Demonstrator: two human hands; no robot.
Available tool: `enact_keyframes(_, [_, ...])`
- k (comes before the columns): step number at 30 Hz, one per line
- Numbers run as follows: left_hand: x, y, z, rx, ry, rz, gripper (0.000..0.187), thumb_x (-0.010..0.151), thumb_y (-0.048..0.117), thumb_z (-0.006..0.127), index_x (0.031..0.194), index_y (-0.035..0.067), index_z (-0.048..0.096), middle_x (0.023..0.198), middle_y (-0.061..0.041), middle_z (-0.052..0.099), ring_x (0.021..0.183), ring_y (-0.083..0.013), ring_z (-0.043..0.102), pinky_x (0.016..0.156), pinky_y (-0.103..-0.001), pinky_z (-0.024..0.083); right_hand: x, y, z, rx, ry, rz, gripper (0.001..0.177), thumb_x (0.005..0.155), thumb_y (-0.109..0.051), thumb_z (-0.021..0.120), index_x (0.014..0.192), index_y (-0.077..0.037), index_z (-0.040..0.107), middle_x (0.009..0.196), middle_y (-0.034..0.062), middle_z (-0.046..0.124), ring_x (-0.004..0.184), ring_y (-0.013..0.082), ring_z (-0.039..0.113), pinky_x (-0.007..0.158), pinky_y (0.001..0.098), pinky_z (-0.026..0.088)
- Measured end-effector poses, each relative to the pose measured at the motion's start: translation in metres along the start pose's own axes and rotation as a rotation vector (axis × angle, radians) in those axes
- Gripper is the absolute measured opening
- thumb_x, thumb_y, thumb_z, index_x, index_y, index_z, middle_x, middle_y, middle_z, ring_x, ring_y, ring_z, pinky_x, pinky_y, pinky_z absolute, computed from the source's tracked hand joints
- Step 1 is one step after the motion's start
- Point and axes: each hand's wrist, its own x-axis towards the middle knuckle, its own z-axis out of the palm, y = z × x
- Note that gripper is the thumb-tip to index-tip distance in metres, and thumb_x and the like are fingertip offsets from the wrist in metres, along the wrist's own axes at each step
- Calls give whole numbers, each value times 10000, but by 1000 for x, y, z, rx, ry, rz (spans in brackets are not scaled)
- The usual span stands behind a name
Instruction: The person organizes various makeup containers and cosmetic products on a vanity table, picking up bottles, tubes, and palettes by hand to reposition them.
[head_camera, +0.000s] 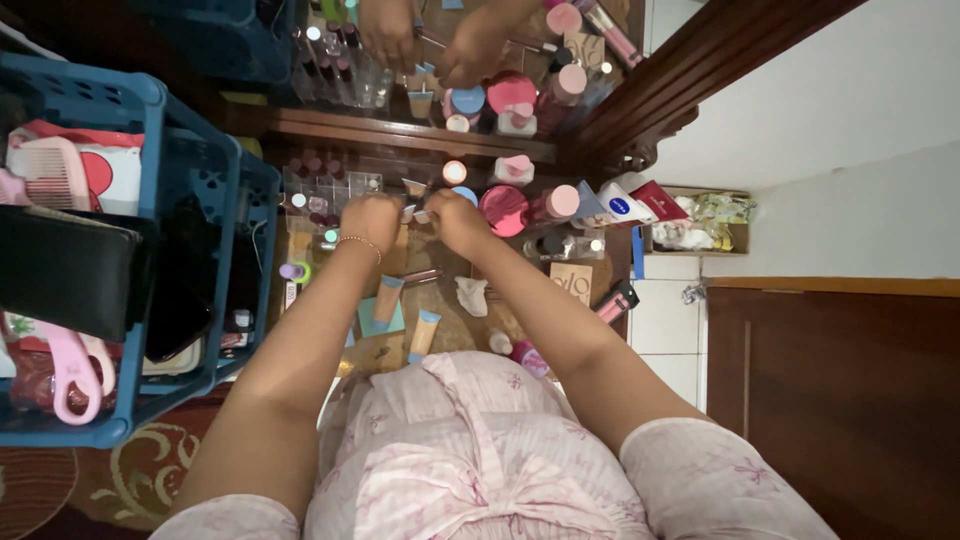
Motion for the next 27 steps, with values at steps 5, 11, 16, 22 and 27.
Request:
enact_keyframes(5, [-1, 2, 1, 65, -6, 9, 93, 816, 183, 698, 784, 131, 767, 857, -127, 749, 867, -294, 725, 766, -443, 563, 1, -5, -6, 21, -33, 9, 235, 749, 61, 677, 977, 5, 692, 1002, 192, 681, 941, 401, 666, 797, 448, 538])
enact_keyframes(11, [-2, 0, 4, 37, 25, 12, 101, 820, 191, 694, 781, 137, 770, 831, -126, 749, 848, -292, 725, 786, -436, 559, 4, -15, -12, 18, -24, 10, 269, 740, 76, 673, 997, 2, 705, 1009, 187, 687, 941, 398, 671, 793, 444, 540])
enact_keyframes(16, [-3, -1, 7, 56, 30, -4, 107, 829, 182, 691, 779, 134, 772, 837, -125, 752, 866, -289, 726, 792, -436, 559, 6, -16, -15, 10, -46, 33, 287, 738, 74, 673, 1005, -17, 724, 1009, 177, 698, 922, 388, 685, 775, 433, 546])
enact_keyframes(22, [-10, 13, -23, 22, -5, -31, 138, 859, 220, 701, 921, 115, 767, 926, -132, 754, 970, -305, 703, 831, -455, 547, 8, -24, -24, 21, -129, 92, 251, 805, 48, 643, 1027, -40, 719, 1013, 145, 706, 882, 325, 717, 760, 404, 558])
enact_keyframes(27, [-42, 33, -54, -166, 353, 63, 243, 868, 218, 670, 1076, 98, 705, 1201, -141, 715, 1112, -359, 646, 922, -476, 524, 2, -56, -44, -96, 119, -161, 327, 750, -5, 693, 1076, -23, 702, 1050, 189, 687, 982, 390, 654, 823, 467, 534])
